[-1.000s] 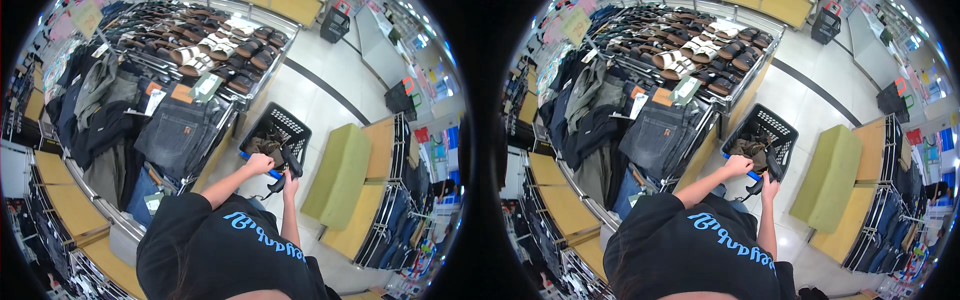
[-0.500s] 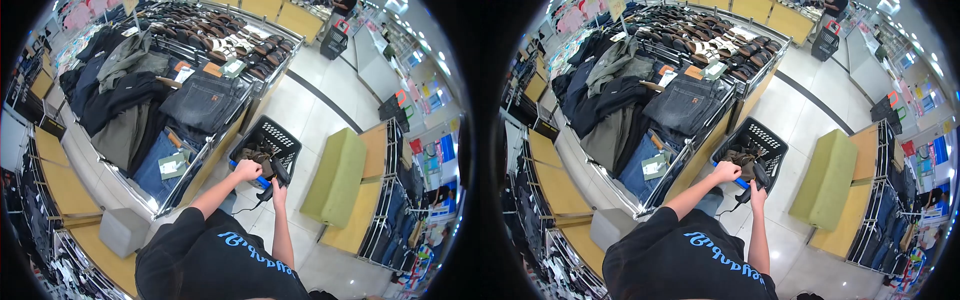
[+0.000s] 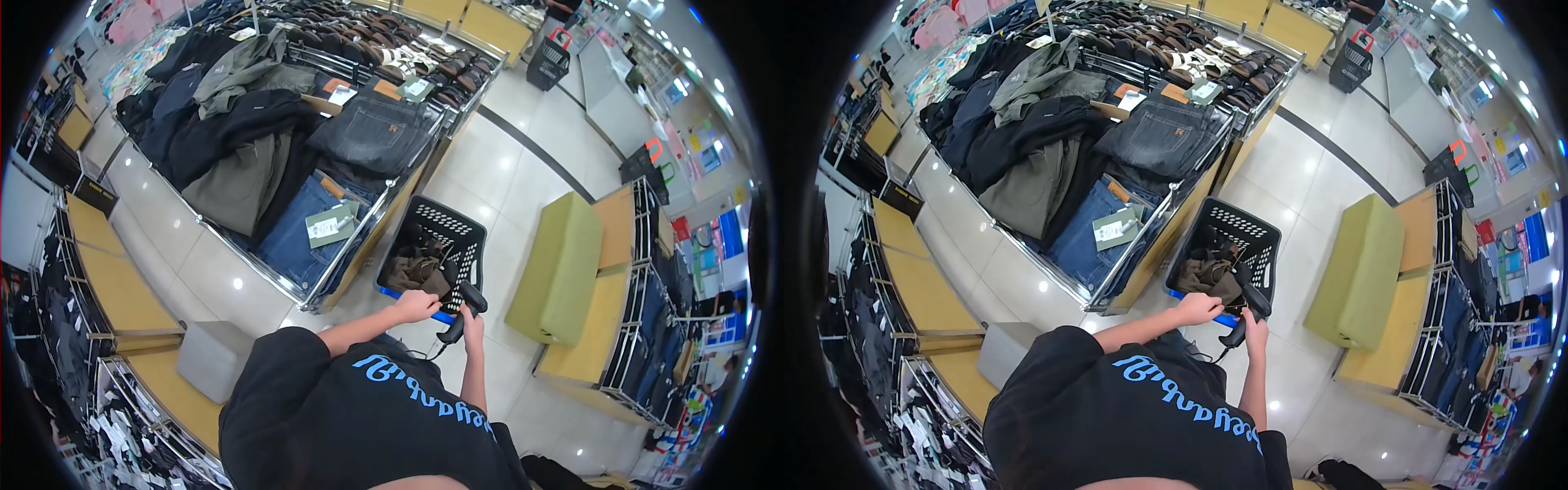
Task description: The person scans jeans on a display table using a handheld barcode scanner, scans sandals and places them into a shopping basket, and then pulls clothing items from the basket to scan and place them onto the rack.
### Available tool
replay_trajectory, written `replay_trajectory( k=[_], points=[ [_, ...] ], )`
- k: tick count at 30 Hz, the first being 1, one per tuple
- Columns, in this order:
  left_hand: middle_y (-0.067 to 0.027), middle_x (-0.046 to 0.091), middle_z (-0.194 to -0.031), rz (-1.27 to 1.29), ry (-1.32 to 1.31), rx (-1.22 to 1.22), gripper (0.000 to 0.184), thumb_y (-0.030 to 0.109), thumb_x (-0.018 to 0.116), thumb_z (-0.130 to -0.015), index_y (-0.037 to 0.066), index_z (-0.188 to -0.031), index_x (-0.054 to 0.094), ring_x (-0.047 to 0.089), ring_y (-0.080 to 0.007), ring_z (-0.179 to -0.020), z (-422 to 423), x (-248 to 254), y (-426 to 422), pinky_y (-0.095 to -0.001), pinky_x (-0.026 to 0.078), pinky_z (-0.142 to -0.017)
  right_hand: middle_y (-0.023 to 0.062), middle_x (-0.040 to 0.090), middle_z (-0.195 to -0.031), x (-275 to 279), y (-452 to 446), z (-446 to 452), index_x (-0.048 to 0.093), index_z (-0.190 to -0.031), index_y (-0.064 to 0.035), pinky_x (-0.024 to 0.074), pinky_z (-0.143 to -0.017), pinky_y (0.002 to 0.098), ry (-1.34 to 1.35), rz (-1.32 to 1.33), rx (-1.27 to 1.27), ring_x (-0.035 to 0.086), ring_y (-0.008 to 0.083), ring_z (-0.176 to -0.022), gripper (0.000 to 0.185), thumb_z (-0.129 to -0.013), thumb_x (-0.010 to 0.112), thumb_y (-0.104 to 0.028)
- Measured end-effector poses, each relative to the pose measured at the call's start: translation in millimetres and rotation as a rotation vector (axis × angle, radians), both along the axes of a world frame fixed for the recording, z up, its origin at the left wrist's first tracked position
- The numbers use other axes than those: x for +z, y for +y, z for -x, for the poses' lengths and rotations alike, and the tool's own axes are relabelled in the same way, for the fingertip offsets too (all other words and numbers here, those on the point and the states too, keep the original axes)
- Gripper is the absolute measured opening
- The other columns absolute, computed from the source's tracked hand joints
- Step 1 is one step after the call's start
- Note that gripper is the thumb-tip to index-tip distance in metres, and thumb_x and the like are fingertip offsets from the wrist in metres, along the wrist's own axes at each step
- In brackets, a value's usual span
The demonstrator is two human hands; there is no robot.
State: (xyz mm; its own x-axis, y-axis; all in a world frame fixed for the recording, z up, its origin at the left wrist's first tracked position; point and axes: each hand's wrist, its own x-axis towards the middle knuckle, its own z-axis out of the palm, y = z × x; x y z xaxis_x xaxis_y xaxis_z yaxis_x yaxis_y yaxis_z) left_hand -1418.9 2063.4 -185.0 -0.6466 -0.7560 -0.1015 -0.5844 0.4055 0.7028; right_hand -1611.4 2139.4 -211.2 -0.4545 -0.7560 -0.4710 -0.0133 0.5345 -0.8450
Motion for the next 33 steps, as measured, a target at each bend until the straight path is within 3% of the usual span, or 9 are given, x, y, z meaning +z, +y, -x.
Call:
replay_trajectory(
  k=[5, 6, 10, 13, 17, 21, 26, 29, 33],
  points=[
    [-0.0112, 0.057, -0.091, 0.078, 0.113, -0.071, 0.016, 0.022, 0.056, -0.084, 0.007, -0.086, 0.062, 0.056, -0.0295, -0.093, -61, 30, 19, -0.0403, 0.046, -0.079, 0.0170, 0.067, -0.090, -9, 43, -20, 0.065, -0.102, 0.0040, 0.0474, -0.077, 0.0334, 0.172, -0.128, -0.055, 0.063, 0.0245, -0.085, 0.054, -0.078, 0.064, -0.044],
    [-0.0105, 0.055, -0.093, 0.066, 0.187, -0.026, 0.014, 0.019, 0.058, -0.083, 0.007, -0.089, 0.062, 0.055, -0.0288, -0.095, -77, 40, 18, -0.0388, 0.046, -0.081, 0.0200, 0.067, -0.091, 0, 51, -30, 0.065, -0.101, 0.0047, 0.0401, -0.091, 0.0358, 0.226, -0.159, -0.026, 0.061, 0.0286, -0.094, 0.060, -0.079, 0.060, -0.051],
    [-0.0112, 0.056, -0.093, 0.168, 0.425, 0.206, 0.010, 0.013, 0.057, -0.082, 0.005, -0.087, 0.060, 0.055, -0.0306, -0.093, -147, 118, 9, -0.0376, 0.045, -0.081, 0.0219, 0.066, -0.088, 7, 79, -58, 0.066, -0.093, 0.0065, 0.0142, -0.105, 0.0388, 0.389, -0.223, 0.110, 0.050, 0.0337, -0.108, 0.070, -0.079, 0.052, -0.060],
    [-0.0101, 0.058, -0.092, 0.356, 0.377, 0.416, 0.009, 0.011, 0.058, -0.082, 0.004, -0.087, 0.060, 0.055, -0.0310, -0.092, -199, 136, -1, -0.0375, 0.045, -0.079, 0.0217, 0.065, -0.087, 7, 101, -72, 0.066, -0.091, 0.0068, 0.0165, -0.104, 0.0394, 0.384, -0.224, 0.112, 0.050, 0.0339, -0.107, 0.069, -0.079, 0.053, -0.060],
    [-0.0104, 0.060, -0.095, 0.393, -0.017, 0.569, 0.017, 0.021, 0.060, -0.082, 0.008, -0.092, 0.063, 0.056, -0.0313, -0.092, -258, 92, -7, -0.0393, 0.044, -0.081, 0.0194, 0.065, -0.088, 0, 132, -98, 0.066, -0.090, 0.0071, 0.0168, -0.103, 0.0396, 0.368, -0.206, 0.007, 0.046, 0.0315, -0.106, 0.067, -0.080, 0.054, -0.058],
    [-0.0127, 0.061, -0.094, 0.028, -0.184, 0.295, 0.023, 0.030, 0.058, -0.083, 0.010, -0.094, 0.064, 0.059, -0.0327, -0.087, -296, 7, -14, -0.0426, 0.047, -0.077, 0.0115, 0.066, -0.082, -9, 151, -121, 0.069, -0.093, -0.0011, 0.0293, -0.097, 0.0317, 0.431, -0.208, -0.041, 0.058, 0.0255, -0.089, 0.056, -0.080, 0.056, -0.054],
    [-0.0107, 0.061, -0.088, 0.263, -0.200, 0.350, 0.020, 0.028, 0.060, -0.079, 0.010, -0.089, 0.063, 0.060, -0.0328, -0.086, -291, 3, 11, -0.0437, 0.048, -0.076, 0.0117, 0.066, -0.083, -11, 166, -149, 0.068, -0.093, -0.0007, 0.0330, -0.094, 0.0326, 0.401, -0.151, -0.097, 0.058, 0.0238, -0.090, 0.055, -0.080, 0.057, -0.053],
    [-0.0103, 0.060, -0.088, 0.092, -0.098, 0.353, 0.019, 0.025, 0.062, -0.078, 0.011, -0.090, 0.062, 0.060, -0.0324, -0.087, -289, 19, 6, -0.0429, 0.048, -0.077, 0.0123, 0.067, -0.090, 2, 168, -156, 0.068, -0.096, -0.0027, 0.0163, -0.101, 0.0360, 0.319, -0.175, -0.107, 0.048, 0.0252, -0.105, 0.055, -0.082, 0.053, -0.054],
    [-0.0130, 0.054, -0.107, 0.237, -0.061, 0.342, 0.033, 0.018, 0.070, -0.072, 0.011, -0.102, 0.060, 0.053, -0.0340, -0.102, -286, 17, 2, -0.0426, 0.047, -0.082, 0.0113, 0.067, -0.090, -1, 170, -161, 0.068, -0.096, -0.0034, 0.0155, -0.102, 0.0359, 0.324, -0.156, -0.099, 0.053, 0.0245, -0.102, 0.056, -0.082, 0.053, -0.055]
  ],
)
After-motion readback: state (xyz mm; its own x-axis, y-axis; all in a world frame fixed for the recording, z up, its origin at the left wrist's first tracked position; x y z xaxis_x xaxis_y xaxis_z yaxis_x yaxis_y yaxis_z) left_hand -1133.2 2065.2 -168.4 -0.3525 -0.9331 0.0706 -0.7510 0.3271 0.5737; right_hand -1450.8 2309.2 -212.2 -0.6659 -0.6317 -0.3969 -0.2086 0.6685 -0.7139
